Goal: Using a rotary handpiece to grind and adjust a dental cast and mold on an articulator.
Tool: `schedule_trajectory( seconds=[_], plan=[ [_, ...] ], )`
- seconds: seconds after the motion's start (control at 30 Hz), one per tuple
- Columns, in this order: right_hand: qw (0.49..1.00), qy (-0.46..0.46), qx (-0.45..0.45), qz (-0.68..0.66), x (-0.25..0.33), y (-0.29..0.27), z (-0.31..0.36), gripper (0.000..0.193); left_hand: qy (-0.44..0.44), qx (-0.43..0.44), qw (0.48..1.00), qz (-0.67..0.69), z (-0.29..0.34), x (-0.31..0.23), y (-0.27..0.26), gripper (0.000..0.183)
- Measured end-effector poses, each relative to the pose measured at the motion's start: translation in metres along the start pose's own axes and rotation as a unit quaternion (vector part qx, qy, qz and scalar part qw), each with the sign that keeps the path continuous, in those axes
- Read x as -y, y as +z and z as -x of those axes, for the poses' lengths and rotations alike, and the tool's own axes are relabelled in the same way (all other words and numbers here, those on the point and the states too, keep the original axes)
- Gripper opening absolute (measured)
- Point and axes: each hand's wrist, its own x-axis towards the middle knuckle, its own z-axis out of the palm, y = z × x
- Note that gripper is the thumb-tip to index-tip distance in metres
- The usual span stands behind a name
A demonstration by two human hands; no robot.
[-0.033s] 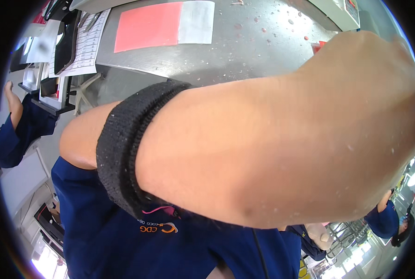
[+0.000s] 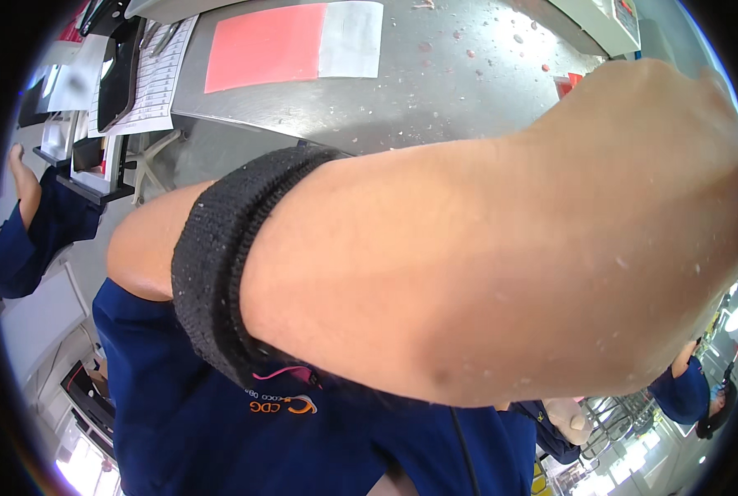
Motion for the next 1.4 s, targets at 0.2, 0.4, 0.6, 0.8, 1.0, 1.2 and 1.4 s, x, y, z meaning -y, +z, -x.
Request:
schedule_trajectory(
  seconds=[0.2, 0.4, 0.6, 0.8, 1.0, 1.2, 1.4],
  plan=[
    [0.995, 0.017, 0.031, -0.092, -0.003, 0.005, -0.003, 0.080, 0.011, 0.014, 1.000, -0.017, 0.004, -0.001, -0.004, 0.056],
    [0.982, 0.037, 0.058, -0.177, -0.006, 0.010, -0.007, 0.076, 0.022, 0.026, 0.999, -0.028, 0.008, -0.002, -0.006, 0.056],
    [0.959, 0.048, 0.082, -0.268, -0.009, 0.016, -0.015, 0.073, 0.039, 0.046, 0.997, -0.044, 0.007, -0.001, -0.006, 0.055],
    [0.929, 0.049, 0.096, -0.355, -0.011, 0.021, -0.020, 0.070, 0.062, 0.074, 0.994, -0.051, 0.000, -0.002, -0.002, 0.055],
    [0.889, 0.050, 0.124, -0.438, -0.015, 0.026, -0.036, 0.066, 0.085, 0.095, 0.989, -0.069, -0.006, -0.002, -0.004, 0.054],
    [0.840, 0.097, 0.150, -0.513, -0.024, 0.033, -0.048, 0.063, 0.070, 0.091, 0.991, -0.076, 0.013, 0.004, -0.006, 0.054],
    [0.746, 0.146, 0.207, -0.616, -0.025, 0.044, -0.064, 0.048, 0.062, 0.070, 0.994, -0.060, 0.027, 0.009, 0.003, 0.054]
  ],
)
